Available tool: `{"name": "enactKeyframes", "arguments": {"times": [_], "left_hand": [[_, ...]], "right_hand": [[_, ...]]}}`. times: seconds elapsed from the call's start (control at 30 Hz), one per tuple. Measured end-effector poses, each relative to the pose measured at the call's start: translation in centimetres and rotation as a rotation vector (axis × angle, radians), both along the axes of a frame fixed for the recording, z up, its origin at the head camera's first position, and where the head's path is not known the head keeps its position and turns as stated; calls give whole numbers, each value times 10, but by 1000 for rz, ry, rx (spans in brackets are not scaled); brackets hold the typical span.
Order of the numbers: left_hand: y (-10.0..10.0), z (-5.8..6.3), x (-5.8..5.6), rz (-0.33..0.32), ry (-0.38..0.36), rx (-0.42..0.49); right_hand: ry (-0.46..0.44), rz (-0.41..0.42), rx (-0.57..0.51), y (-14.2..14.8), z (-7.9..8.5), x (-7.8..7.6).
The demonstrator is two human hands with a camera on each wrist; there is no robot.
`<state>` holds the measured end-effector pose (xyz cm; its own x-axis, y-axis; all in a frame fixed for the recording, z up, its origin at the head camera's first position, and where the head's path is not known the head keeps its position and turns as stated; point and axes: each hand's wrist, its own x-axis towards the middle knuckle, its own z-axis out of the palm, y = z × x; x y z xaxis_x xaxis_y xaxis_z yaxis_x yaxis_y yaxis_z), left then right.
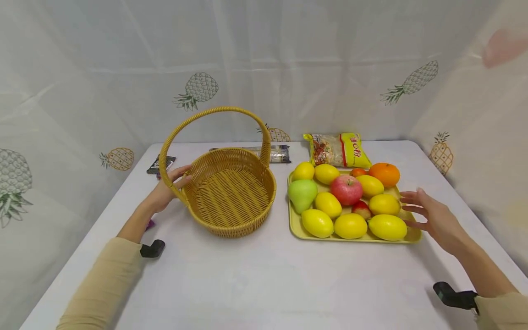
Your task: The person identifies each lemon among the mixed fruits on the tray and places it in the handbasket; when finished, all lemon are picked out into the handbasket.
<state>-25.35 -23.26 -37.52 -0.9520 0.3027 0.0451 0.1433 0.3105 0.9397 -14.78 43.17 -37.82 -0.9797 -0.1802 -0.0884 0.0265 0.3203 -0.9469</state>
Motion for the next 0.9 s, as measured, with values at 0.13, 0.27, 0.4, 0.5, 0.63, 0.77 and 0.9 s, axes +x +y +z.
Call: {"name": "enactKeyframes", "arguments": {"times": [0.13,0.27,0.4,0.5,0.63,0.77,0.9], "left_hand": [[2,-4,-1,2,-9,30],[3,-4,1,14,-26,42],[4,-3,3,17,-27,43],[2,-4,4,22,-25,47],[2,-6,4,32,-38,67],[3,-8,5,44,-60,92],[3,-7,6,44,-61,91]], "right_hand": [[-83,-16,41,2,0,4],[-151,25,45,3,0,9],[-188,87,112,1,-4,12],[-192,109,204,-3,-4,13],[-171,135,320,-9,-2,14],[-122,162,425,-14,1,15],[-67,169,488,-19,3,15]]}}
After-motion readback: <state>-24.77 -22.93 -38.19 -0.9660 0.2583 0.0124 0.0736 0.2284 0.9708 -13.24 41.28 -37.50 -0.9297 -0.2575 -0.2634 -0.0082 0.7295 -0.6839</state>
